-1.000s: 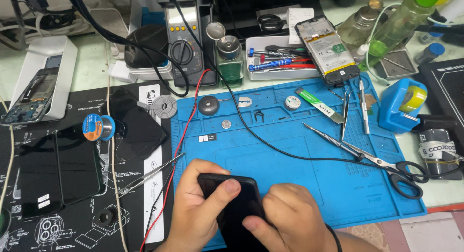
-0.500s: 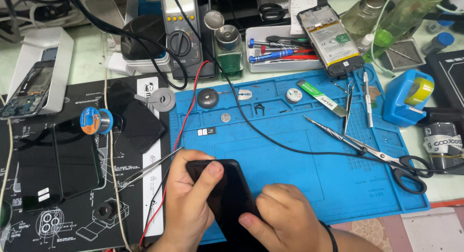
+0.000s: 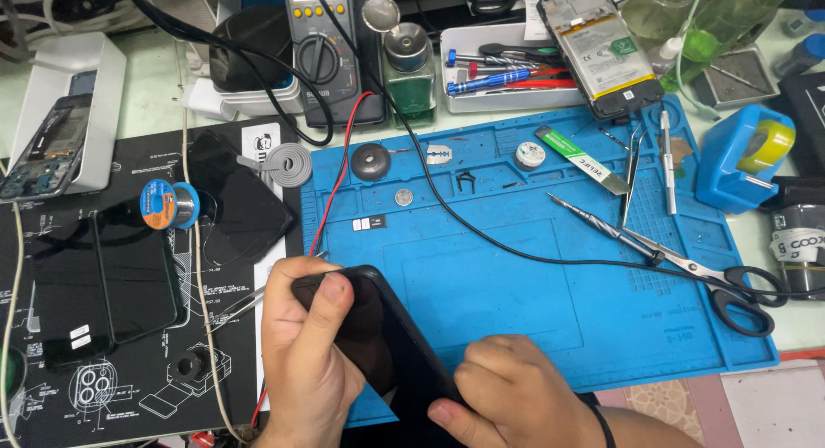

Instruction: The person closes the back cover of a disassembled smartphone, powers it on, and tests the touchscreen and camera. They then insert a SIM card and continue testing the device's responsiveness and camera functionality.

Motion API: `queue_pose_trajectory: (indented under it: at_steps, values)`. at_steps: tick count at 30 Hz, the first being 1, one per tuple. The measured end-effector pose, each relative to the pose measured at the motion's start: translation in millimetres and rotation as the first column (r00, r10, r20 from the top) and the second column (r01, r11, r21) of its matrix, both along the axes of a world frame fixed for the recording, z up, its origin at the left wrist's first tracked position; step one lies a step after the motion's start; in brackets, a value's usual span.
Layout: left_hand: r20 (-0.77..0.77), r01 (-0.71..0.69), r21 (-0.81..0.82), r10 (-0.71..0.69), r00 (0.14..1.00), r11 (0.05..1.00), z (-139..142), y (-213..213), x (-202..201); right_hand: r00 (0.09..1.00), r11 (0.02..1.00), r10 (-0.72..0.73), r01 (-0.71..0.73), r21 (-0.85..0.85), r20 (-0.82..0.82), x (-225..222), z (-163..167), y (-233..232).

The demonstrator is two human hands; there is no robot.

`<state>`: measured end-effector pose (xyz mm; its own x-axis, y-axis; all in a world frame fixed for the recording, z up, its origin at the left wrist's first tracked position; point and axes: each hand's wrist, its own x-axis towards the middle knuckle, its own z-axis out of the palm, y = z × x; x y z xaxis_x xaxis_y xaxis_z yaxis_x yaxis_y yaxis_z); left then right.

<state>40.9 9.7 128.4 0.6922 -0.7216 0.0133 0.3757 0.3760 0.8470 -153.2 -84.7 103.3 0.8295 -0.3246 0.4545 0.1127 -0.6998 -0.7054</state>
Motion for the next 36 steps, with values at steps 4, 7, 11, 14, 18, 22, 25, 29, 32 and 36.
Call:
queue_pose_trajectory:
  at_steps: [4,7,11,14,18,22,25,29,32,36]
  values:
    - [0.042,-0.026,-0.041,0.028,0.999,0.999,8,3,5,0.999,0.997,0.049,-0.049,0.055,0.014,0,1,-3]
    - [-0.088,-0.045,-0.144,0.032,0.996,0.989,10,4,11,0.999,0.997,0.043,-0.043,0.058,0.006,0,0,-4]
    - [-0.125,-0.067,-0.157,0.047,0.991,0.985,4,8,16,0.999,0.989,0.025,-0.028,0.143,0.023,-3,-1,-1]
    - [-0.111,-0.009,-0.186,-0.012,0.994,0.982,-5,15,22,0.998,0.981,-0.062,0.055,0.186,0.031,-8,1,-1]
    - [0.055,0.132,-0.16,-0.124,0.991,0.978,-15,31,40,0.979,0.981,-0.178,0.168,0.099,0.103,-18,11,-16]
    - [0.429,0.355,0.107,-0.365,0.826,0.929,-26,42,46,0.935,0.948,-0.318,0.314,0.051,0.159,-24,25,-25]
    - [0.674,0.219,0.433,-0.475,0.566,0.875,-30,42,36,0.928,0.941,-0.338,0.334,0.053,0.157,-24,31,-25]
    - [0.408,0.26,0.677,-0.645,0.646,0.689,-32,37,16,0.909,0.922,-0.387,0.384,0.051,0.154,-27,26,-25]
    - [0.185,0.351,0.619,-0.565,0.804,0.702,-34,33,4,0.914,0.776,-0.398,0.29,0.561,0.078,-31,12,-23]
    - [-0.029,0.424,0.49,-0.472,0.881,0.761,-42,32,-6,0.963,0.712,-0.263,0.231,0.663,-0.053,-26,-11,-11]
